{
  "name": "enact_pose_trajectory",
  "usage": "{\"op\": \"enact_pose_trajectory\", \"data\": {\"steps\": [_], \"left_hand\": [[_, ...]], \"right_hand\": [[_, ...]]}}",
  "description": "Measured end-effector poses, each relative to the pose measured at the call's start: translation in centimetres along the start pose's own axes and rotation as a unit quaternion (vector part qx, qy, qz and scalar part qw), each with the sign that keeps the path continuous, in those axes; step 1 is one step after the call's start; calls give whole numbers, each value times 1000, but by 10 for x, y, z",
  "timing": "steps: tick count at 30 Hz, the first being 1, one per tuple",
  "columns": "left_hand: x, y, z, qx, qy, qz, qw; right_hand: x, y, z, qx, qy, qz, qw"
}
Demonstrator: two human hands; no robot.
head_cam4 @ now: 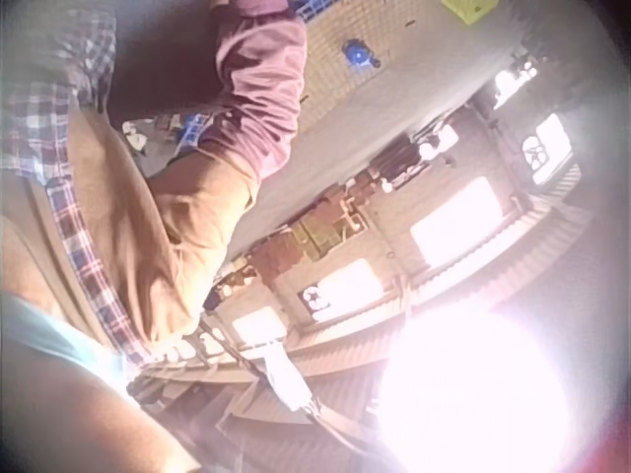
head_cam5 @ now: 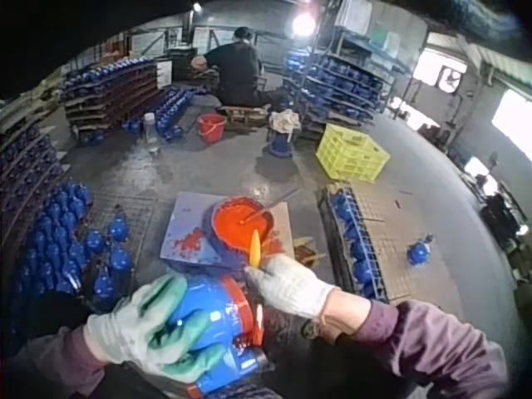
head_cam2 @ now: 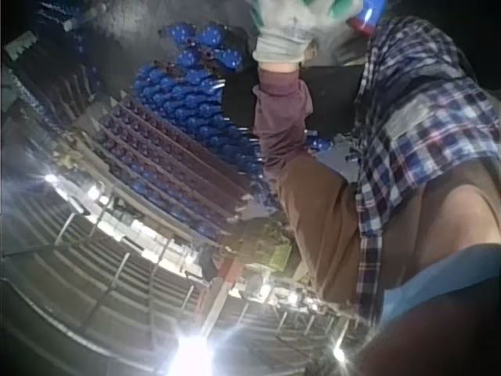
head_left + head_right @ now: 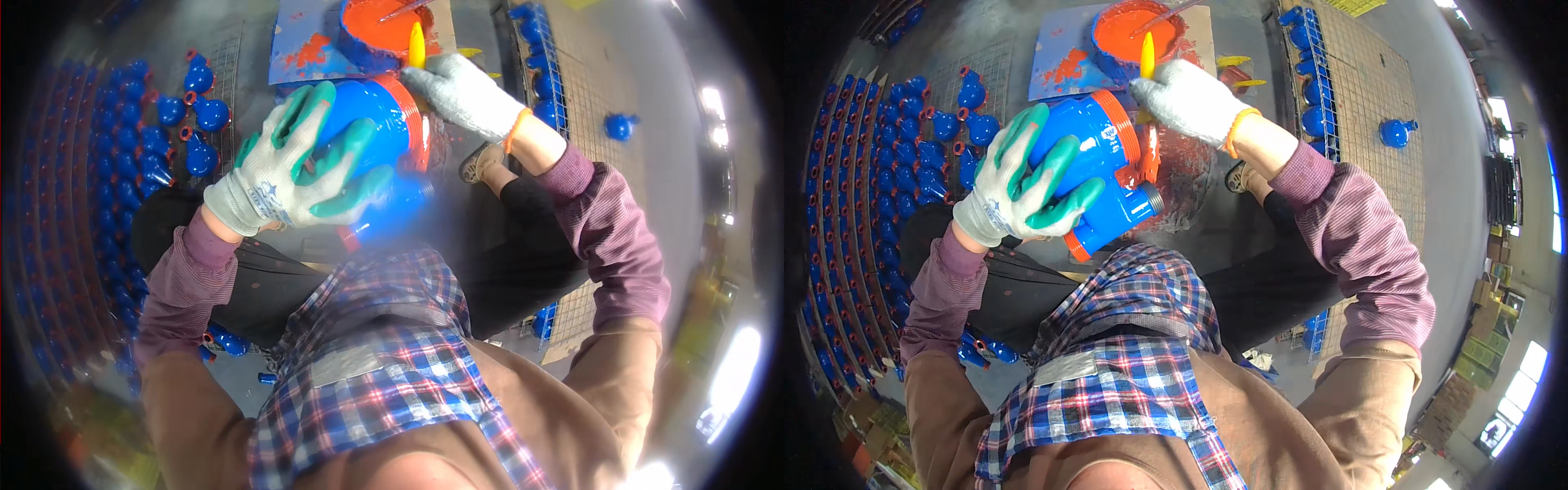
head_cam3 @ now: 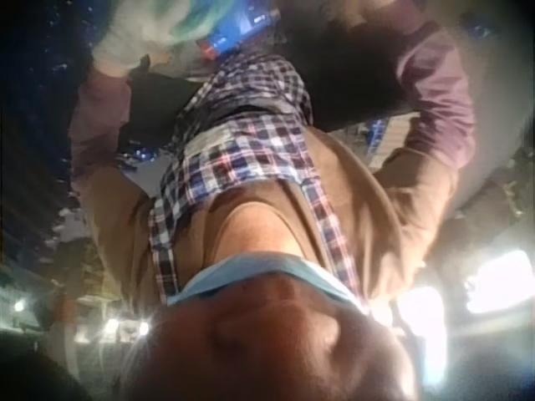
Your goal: Painting blue bottle-shaped objects with orange paint using a brush and then placing them on a drying rack.
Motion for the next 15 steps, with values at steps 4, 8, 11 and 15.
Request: {"op": "enact_pose_trajectory", "data": {"steps": [4, 8, 11, 15], "left_hand": [[4, -2, 6, 7, -7, 24, 1000], [2, -1, 7, 29, -27, 5, 999], [4, 2, 5, 12, -33, -3, 999], [8, -1, -1, 8, -58, 20, 998]], "right_hand": [[-4, 18, -3, 54, -12, -56, 997], [6, 20, -19, 143, -158, -17, 977], [10, 10, -14, 86, -58, -16, 994], [36, -14, -11, 13, 32, 70, 997]]}}
Point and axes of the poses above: each hand's wrist, its own x-axis away from the middle knuckle, its own y-axis out of the palm, z = x × y, the point moved 10 cm from there along -x, towards the middle knuckle, and after that the axes turned 8 degrees about -y, right-handed, at the moved point
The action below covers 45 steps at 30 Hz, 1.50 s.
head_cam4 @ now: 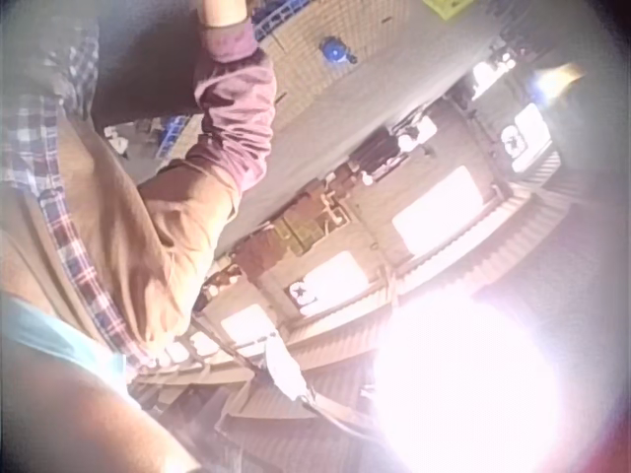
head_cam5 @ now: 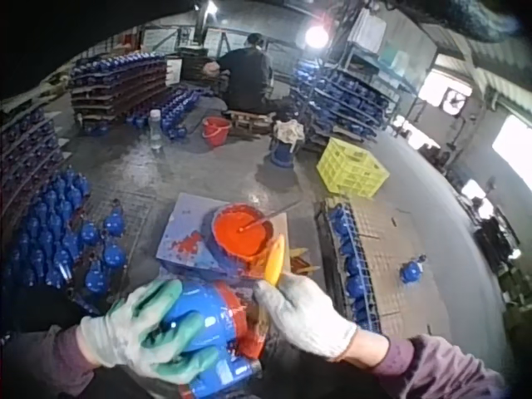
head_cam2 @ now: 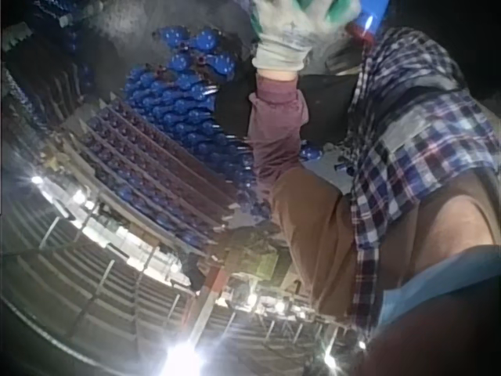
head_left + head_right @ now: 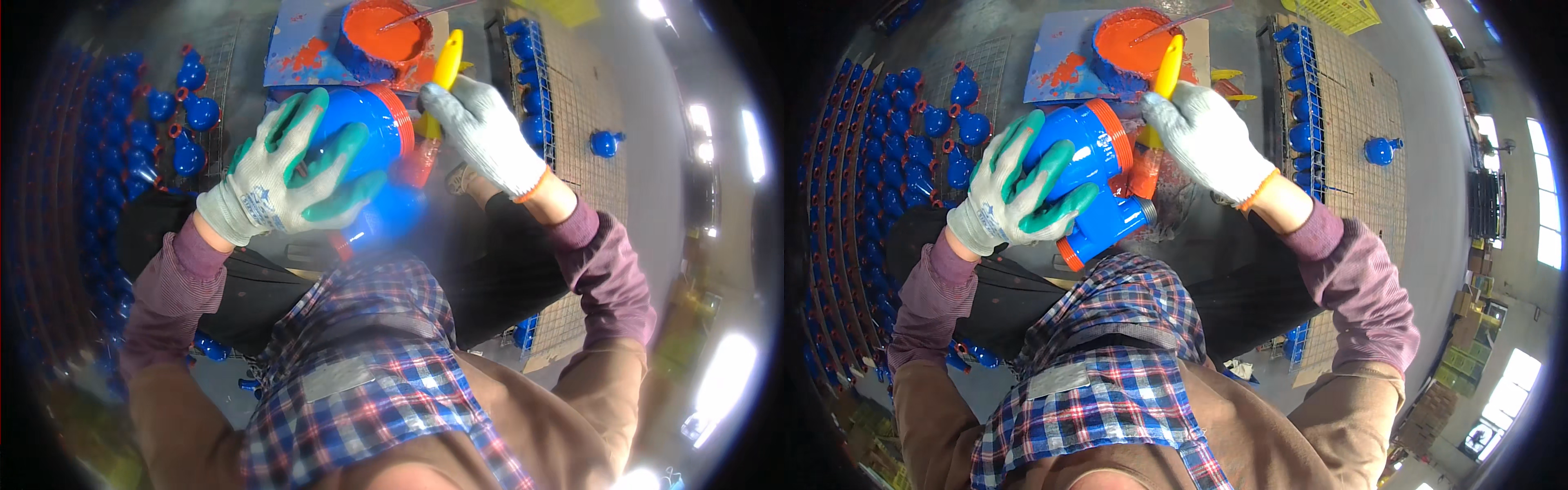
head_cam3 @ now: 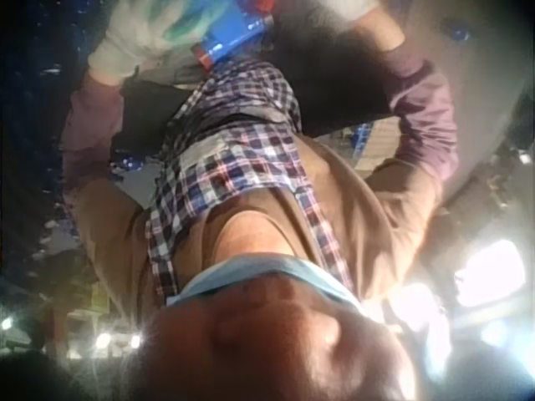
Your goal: Painting blue bottle-shaped objects with orange paint using a brush and then placing them on a drying rack.
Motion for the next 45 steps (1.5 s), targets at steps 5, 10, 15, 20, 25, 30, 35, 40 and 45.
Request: {"op": "enact_pose_trajectory", "data": {"steps": [5, 10, 15, 20, 25, 30, 35, 40, 45], "left_hand": [[3, 1, -10, 9, -34, -12, 999], [2, -1, -17, -20, -52, 25, 998], [8, 2, -29, -8, -110, -28, 994], [7, -1, -40, 43, -172, -12, 984], [10, 8, -56, 124, -307, -17, 944], [30, 35, -66, 244, -447, -30, 860], [75, 82, -56, 367, -573, -81, 728], [88, 108, -40, 561, -630, -71, 533], [95, 116, -18, 652, -659, -90, 363]], "right_hand": [[36, -29, -61, 83, -202, 72, 973], [64, -39, -68, 36, -161, 127, 978], [97, -48, -69, -81, -180, 261, 945], [125, -42, -59, -51, -167, 332, 927], [136, -29, -42, -140, -123, 403, 896], [129, -17, -32, -195, -81, 439, 873], [119, -9, -31, -208, -83, 453, 863], [115, 1, -23, -227, -72, 457, 857], [109, 2, -28, -178, -81, 444, 875]]}}
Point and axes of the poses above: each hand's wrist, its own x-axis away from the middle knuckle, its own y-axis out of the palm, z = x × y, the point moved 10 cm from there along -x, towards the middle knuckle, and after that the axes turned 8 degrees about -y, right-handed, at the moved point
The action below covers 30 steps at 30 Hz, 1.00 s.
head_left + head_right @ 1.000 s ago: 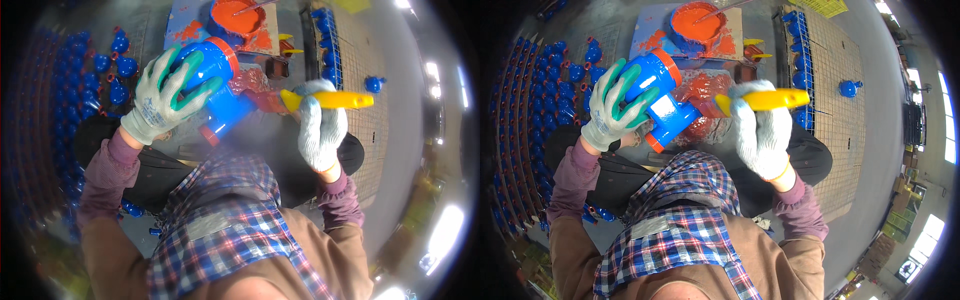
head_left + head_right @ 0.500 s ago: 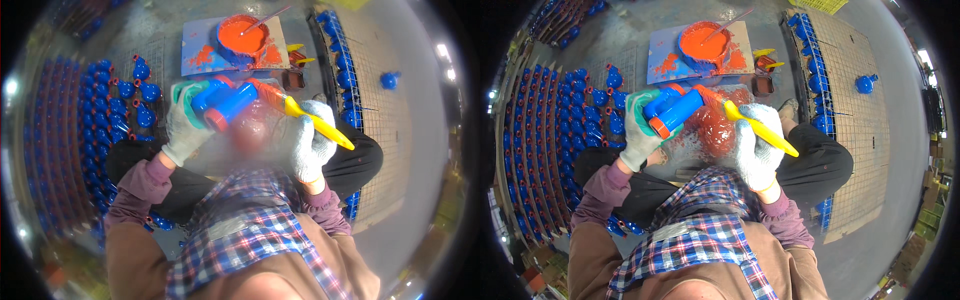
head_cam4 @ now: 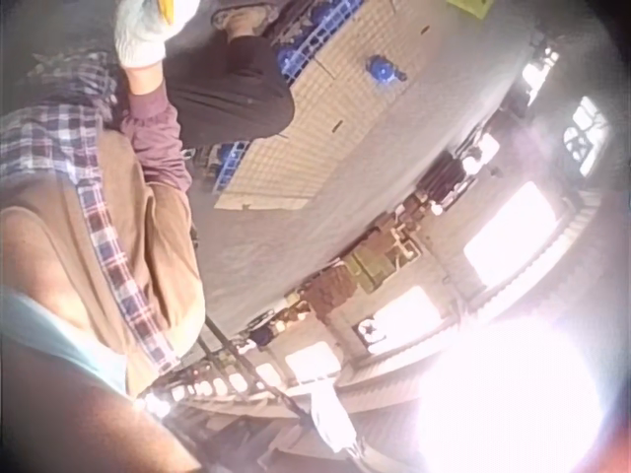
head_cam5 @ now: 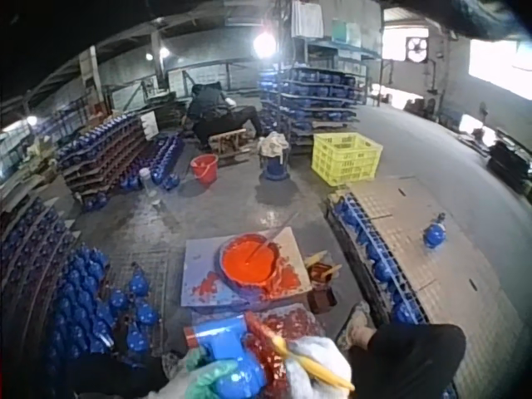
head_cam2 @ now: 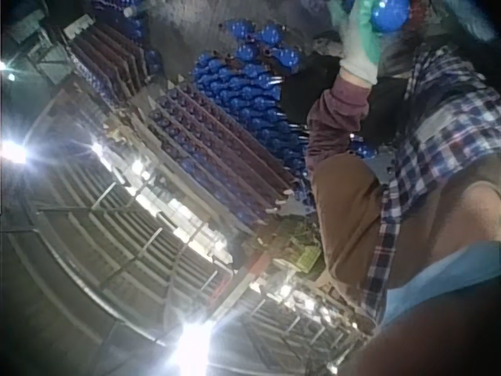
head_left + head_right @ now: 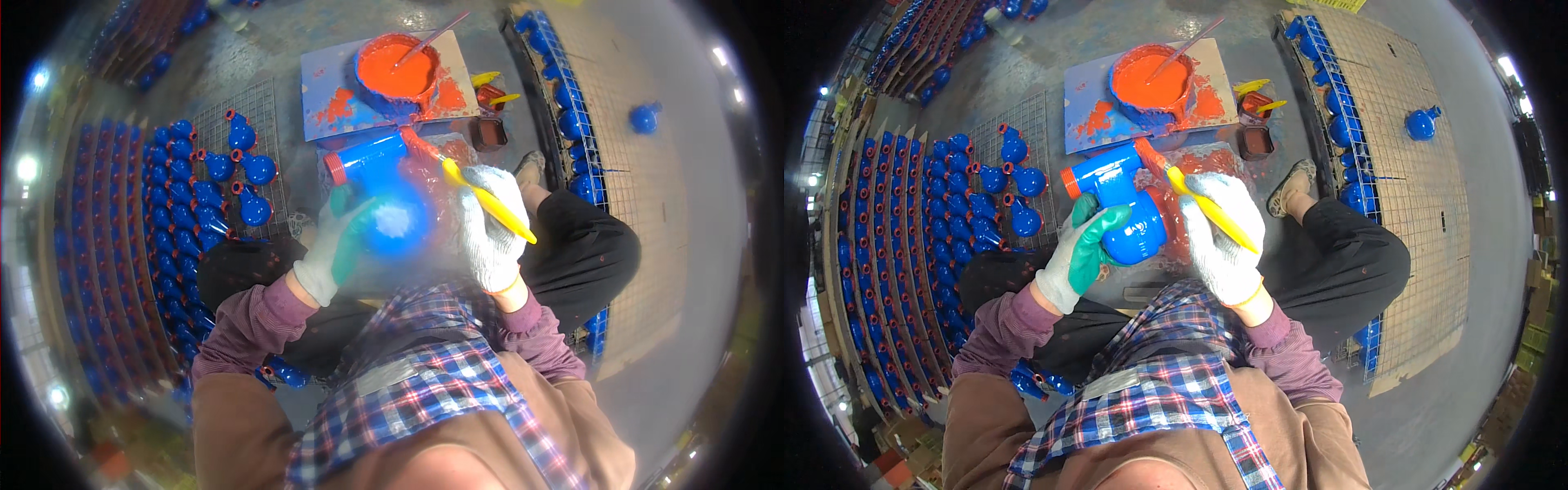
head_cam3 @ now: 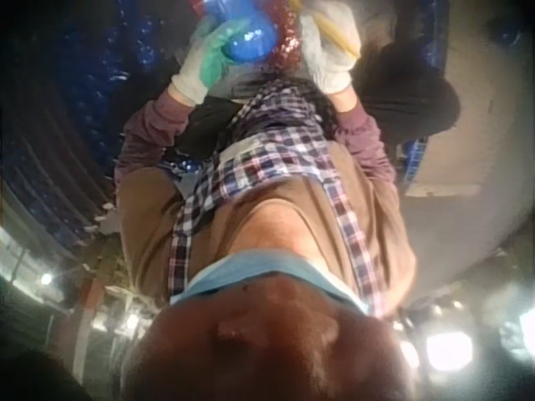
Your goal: Painting blue bottle-shaped objects with orange paint using a brush and then placing them on a drying rack.
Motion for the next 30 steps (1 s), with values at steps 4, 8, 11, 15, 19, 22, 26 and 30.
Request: {"op": "enact_pose_trajectory", "data": {"steps": [4, 8, 11, 15, 19, 22, 26, 30], "left_hand": [[11, 26, 16, 0, -20, -74, 997], [19, 56, 4, 262, -192, -164, 931], [20, 56, 0, 356, -255, -150, 887], [27, 44, -11, 424, -306, -83, 848], [28, 31, -17, 431, -196, -361, 804], [34, 56, -6, 338, -211, -448, 800], [54, 28, -18, 394, -220, -440, 777], [50, 15, -25, 364, -212, -425, 801]], "right_hand": [[1, 4, -4, 15, -53, -39, 998], [2, 5, 4, -10, -57, -78, 995], [-4, 4, 5, -30, -37, -93, 994], [-12, -9, 14, -93, -47, -62, 993], [-29, -15, 18, -131, -14, -72, 989], [-44, -22, 28, -204, -1, -86, 975], [-67, -20, 37, -286, 1, -132, 949], [-72, -25, 49, -236, 3, -161, 958]]}}
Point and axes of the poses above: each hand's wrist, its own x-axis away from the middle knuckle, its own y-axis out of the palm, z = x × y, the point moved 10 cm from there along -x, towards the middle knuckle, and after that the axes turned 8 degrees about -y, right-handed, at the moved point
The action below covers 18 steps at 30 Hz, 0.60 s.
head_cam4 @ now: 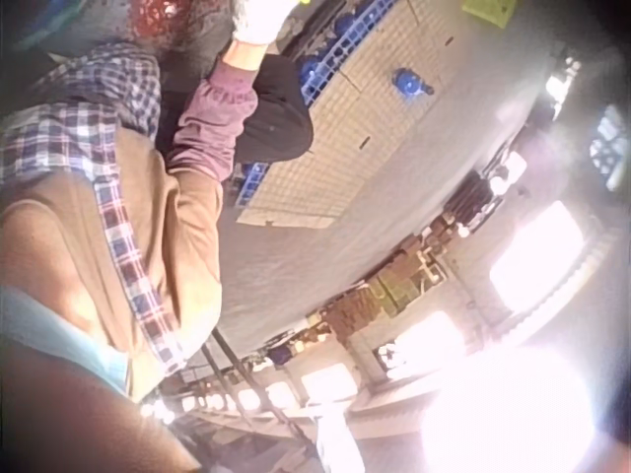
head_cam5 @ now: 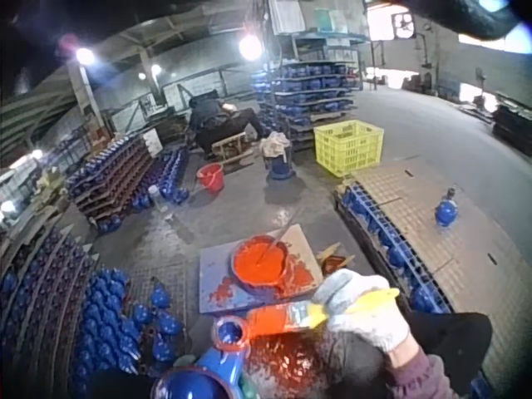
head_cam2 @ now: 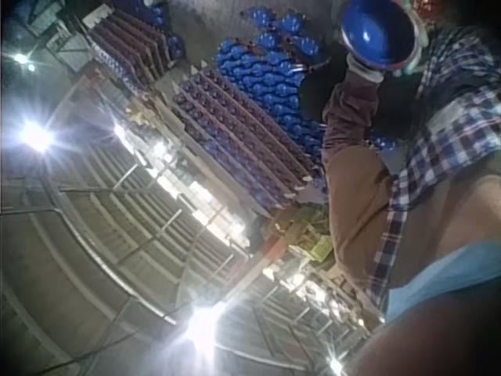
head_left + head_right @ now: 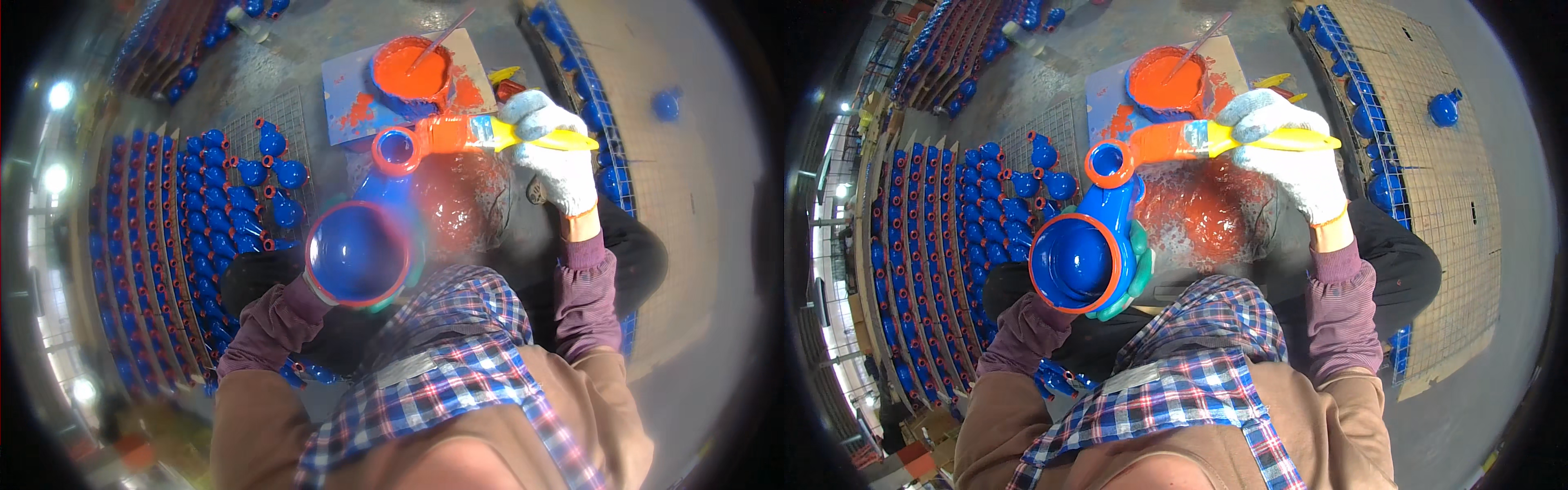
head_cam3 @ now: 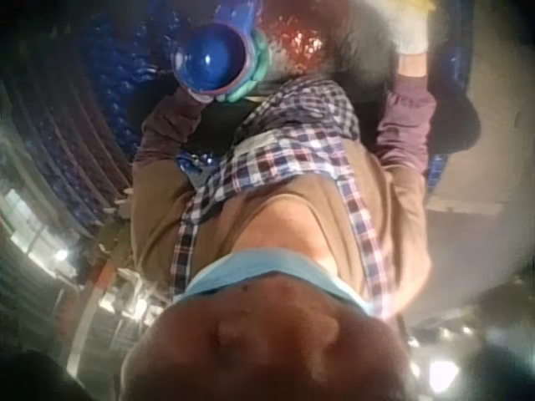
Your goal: Painting blue bottle-shaped objects with orange paint using a brush and then placing them on a drying rack.
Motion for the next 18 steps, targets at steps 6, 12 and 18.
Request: {"op": "enact_pose_trajectory", "data": {"steps": [6, 12, 18], "left_hand": [[4, -16, 3, 44, 48, 130, 989], [5, -2, 22, -210, 108, 256, 937], [12, -13, 38, -498, 129, 362, 777]], "right_hand": [[18, -10, -7, 2, 22, 136, 990], [55, -12, 3, 66, 216, 305, 925], [55, 2, 30, 56, 227, 282, 930]]}}
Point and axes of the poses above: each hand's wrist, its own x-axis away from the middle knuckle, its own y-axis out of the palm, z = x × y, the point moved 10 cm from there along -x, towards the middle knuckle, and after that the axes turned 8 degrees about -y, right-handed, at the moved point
